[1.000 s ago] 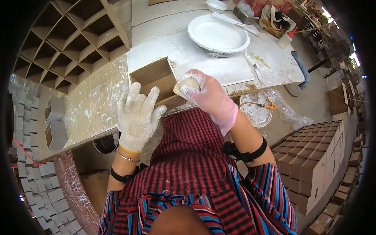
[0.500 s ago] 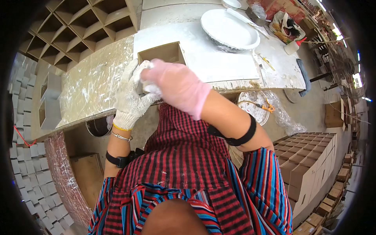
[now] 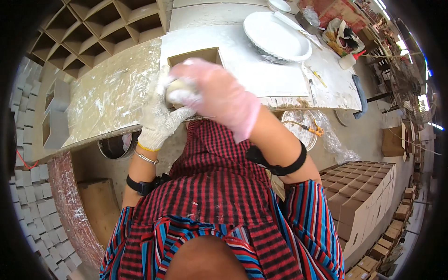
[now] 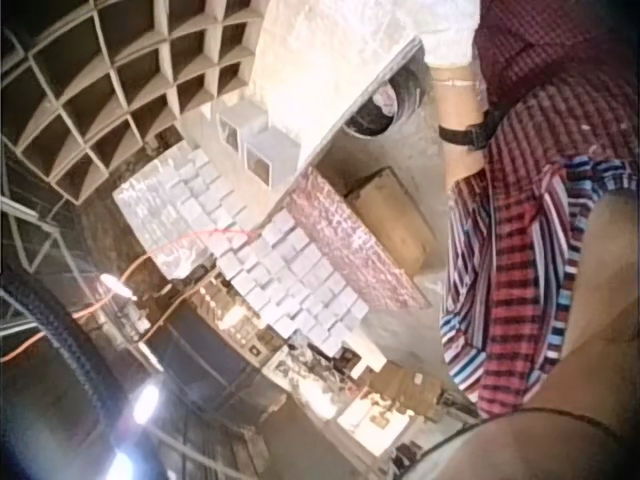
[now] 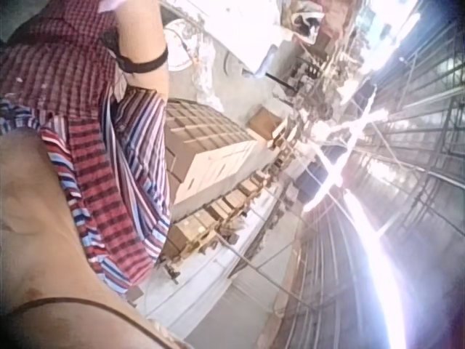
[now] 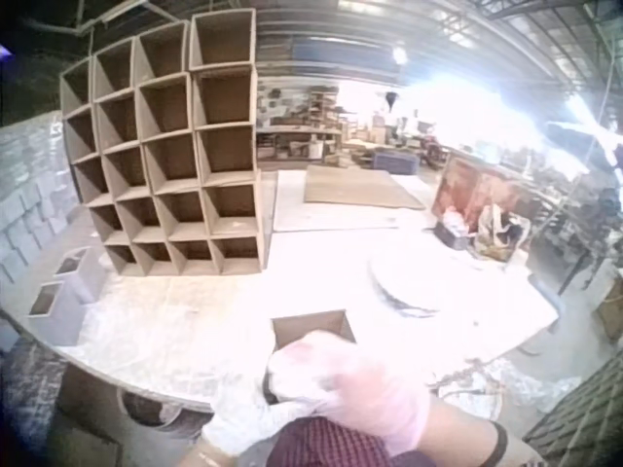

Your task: Applying wood filler or glue to the exterior of a small wooden box and wiping it smooth.

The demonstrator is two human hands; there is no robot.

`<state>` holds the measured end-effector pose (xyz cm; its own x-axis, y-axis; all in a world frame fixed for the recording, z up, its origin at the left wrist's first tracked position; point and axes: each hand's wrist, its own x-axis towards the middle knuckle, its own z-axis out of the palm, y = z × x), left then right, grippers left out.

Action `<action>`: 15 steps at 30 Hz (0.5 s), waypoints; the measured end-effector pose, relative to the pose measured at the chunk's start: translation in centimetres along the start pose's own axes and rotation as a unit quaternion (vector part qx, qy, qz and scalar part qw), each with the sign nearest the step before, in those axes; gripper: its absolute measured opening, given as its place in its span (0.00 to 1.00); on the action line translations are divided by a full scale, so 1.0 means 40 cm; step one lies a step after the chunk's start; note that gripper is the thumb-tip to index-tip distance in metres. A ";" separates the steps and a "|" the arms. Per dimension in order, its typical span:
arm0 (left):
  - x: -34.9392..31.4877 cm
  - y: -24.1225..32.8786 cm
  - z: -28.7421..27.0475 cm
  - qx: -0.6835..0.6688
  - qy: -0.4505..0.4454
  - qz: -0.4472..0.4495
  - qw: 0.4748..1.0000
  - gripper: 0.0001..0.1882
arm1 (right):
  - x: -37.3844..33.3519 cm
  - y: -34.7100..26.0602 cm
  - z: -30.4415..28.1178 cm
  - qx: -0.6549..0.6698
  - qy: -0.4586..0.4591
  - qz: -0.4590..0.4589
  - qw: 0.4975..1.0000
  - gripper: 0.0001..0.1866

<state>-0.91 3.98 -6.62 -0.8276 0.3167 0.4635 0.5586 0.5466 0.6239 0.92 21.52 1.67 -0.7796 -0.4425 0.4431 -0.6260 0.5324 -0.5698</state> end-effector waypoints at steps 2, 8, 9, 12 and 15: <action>-0.009 -0.015 0.010 -0.010 -0.016 -0.033 0.999 0.50 | 0.005 -0.026 0.022 -0.060 -0.032 0.009 0.998 0.16; 0.002 0.026 -0.015 0.030 -0.001 -0.024 0.999 0.50 | -0.023 0.004 -0.035 -0.114 -0.140 0.134 0.974 0.12; 0.002 0.035 -0.019 0.017 -0.003 -0.028 0.999 0.50 | -0.030 0.004 -0.060 -0.130 -0.121 0.146 0.973 0.09; -0.004 0.034 -0.018 0.003 0.007 -0.015 1.000 0.50 | -0.047 0.032 -0.090 -0.030 -0.037 0.138 0.989 0.10; -0.002 0.038 -0.017 0.014 0.006 -0.008 1.000 0.50 | -0.077 0.047 -0.082 -0.054 -0.028 0.148 0.987 0.11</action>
<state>0.03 4.25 -5.28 -0.8356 0.2981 0.4613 0.5433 0.5724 0.6142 2.10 26.25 1.53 -0.9287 -0.2929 0.2273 -0.3706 0.7170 -0.5905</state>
